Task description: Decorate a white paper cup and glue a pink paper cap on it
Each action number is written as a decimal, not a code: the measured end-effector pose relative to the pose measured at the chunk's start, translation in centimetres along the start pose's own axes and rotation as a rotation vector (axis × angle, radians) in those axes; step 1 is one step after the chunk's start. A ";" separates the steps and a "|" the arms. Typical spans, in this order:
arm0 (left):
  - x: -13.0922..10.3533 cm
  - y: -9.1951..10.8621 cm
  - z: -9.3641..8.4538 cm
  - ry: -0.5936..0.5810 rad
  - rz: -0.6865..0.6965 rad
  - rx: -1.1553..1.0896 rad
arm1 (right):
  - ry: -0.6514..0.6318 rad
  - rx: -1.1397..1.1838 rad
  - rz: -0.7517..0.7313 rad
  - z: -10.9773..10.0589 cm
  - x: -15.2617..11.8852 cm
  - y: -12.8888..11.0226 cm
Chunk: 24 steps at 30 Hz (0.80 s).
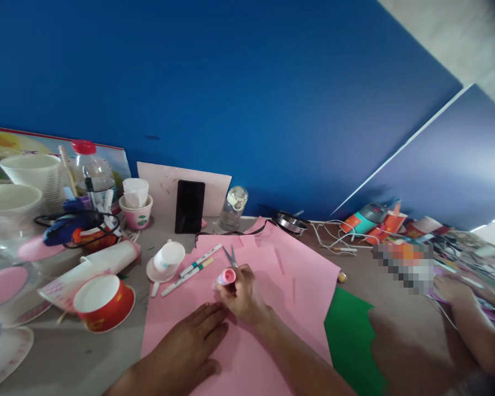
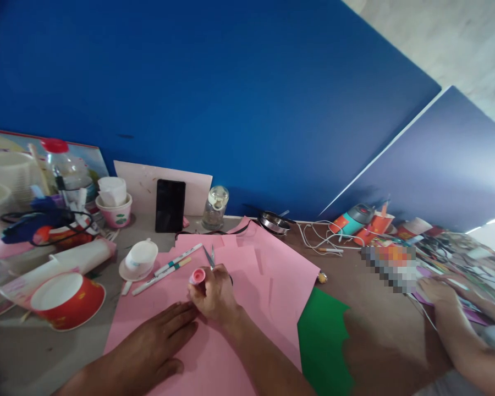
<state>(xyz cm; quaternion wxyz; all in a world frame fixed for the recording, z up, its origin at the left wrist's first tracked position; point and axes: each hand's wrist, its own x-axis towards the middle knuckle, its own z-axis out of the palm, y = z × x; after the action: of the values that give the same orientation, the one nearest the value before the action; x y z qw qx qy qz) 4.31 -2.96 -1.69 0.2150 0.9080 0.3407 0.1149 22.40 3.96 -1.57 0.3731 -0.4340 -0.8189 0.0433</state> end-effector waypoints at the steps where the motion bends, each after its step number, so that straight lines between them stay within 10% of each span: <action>1: 0.0 0.0 0.0 0.007 0.002 0.002 | 0.019 0.032 0.018 -0.1 -0.1 0.0; 24: 0.4 0.8 -1.2 -0.112 -0.028 0.089 | 0.061 0.006 -0.104 0.1 0.0 -0.2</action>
<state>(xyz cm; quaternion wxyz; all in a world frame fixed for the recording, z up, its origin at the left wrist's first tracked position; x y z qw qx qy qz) 4.65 -2.80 -0.23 0.1949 0.9168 0.3455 0.0458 22.21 3.92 -1.55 0.4010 -0.3909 -0.8284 0.0132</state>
